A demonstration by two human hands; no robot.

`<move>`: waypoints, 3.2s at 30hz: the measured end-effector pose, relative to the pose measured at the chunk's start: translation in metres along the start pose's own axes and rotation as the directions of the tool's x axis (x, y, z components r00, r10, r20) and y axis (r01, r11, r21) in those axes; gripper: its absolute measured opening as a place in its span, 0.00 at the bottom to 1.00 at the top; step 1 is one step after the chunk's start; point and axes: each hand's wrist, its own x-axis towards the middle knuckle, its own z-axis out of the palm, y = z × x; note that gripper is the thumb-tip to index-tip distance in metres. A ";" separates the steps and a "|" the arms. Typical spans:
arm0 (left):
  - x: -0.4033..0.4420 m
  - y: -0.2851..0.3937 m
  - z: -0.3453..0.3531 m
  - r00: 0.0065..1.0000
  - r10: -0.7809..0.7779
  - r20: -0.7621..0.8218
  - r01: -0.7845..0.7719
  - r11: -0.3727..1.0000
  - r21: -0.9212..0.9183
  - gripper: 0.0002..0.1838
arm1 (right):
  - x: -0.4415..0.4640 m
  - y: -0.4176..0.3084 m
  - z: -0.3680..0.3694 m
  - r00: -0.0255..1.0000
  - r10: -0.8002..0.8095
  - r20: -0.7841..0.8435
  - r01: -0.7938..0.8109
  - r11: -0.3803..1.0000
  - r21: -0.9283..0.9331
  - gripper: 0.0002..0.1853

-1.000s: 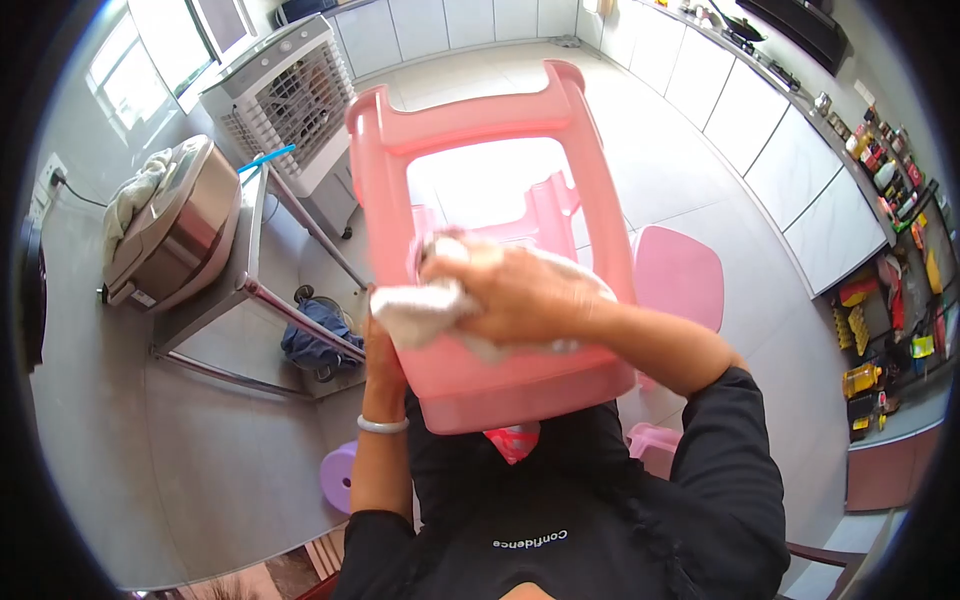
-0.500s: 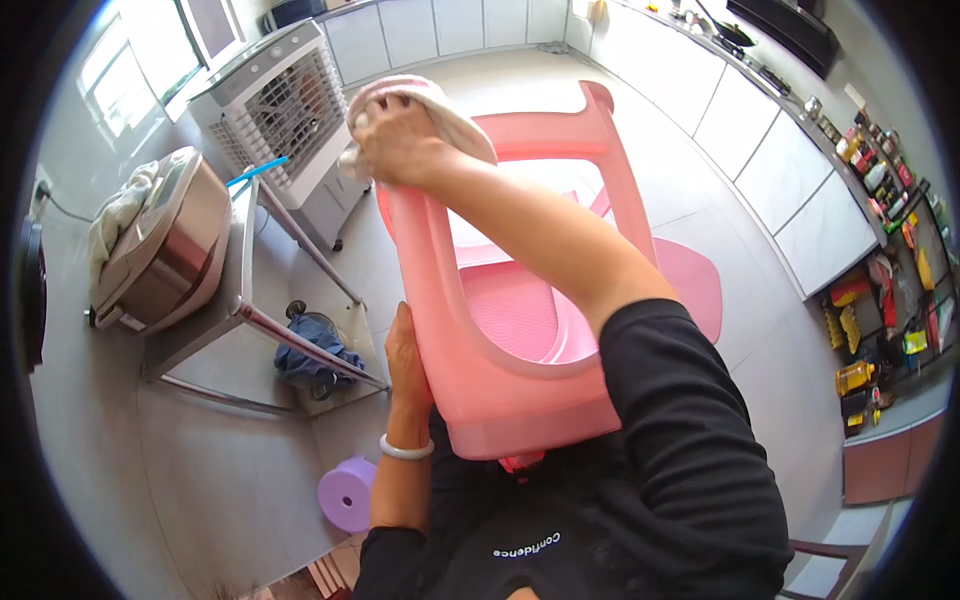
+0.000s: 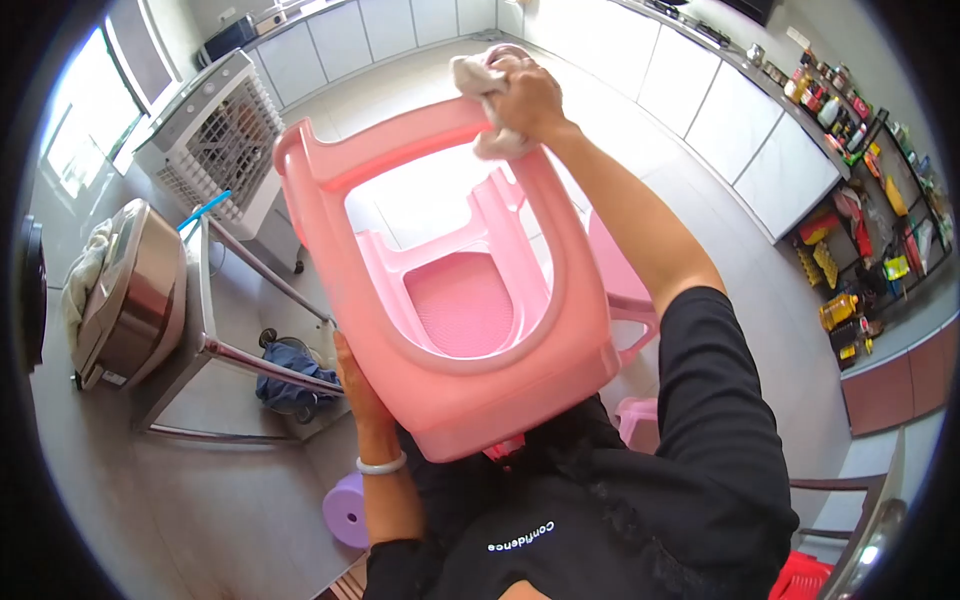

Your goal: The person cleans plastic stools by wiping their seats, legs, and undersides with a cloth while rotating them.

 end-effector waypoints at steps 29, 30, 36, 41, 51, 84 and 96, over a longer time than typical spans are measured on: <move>-0.009 -0.020 -0.050 0.996 -0.010 -0.085 0.006 0.999 -0.051 0.23 | -0.196 0.005 -0.034 0.810 0.164 0.563 -0.542 -0.159 0.825 0.20; -0.011 -0.021 -0.055 0.998 -0.024 -0.063 0.021 0.999 -0.050 0.23 | -0.225 0.009 -0.017 0.800 0.089 0.593 -0.579 -0.140 0.803 0.18; -0.031 -0.021 -0.062 0.998 -0.022 0.066 0.023 0.999 -0.024 0.25 | -0.261 -0.028 -0.058 0.705 -0.256 0.661 -0.708 -0.201 0.678 0.19; -0.043 -0.020 -0.058 0.984 -0.015 0.177 0.031 0.996 -0.089 0.23 | -0.241 -0.012 -0.103 0.725 0.135 0.675 -0.622 -0.293 0.726 0.21; -0.048 -0.016 -0.079 0.993 0.039 0.114 -0.041 0.999 0.010 0.29 | -0.238 -0.002 -0.134 0.606 0.243 0.757 -0.631 -0.432 0.644 0.21; -0.051 -0.028 -0.093 0.986 0.163 -0.023 -0.162 0.986 0.045 0.24 | -0.244 0.004 -0.142 0.558 0.073 0.827 -0.811 -0.161 0.562 0.27; 0.050 0.073 0.007 0.596 0.734 0.325 -0.673 0.237 0.700 0.23 | -0.223 -0.028 -0.073 0.705 0.090 0.703 -0.671 -0.236 0.703 0.27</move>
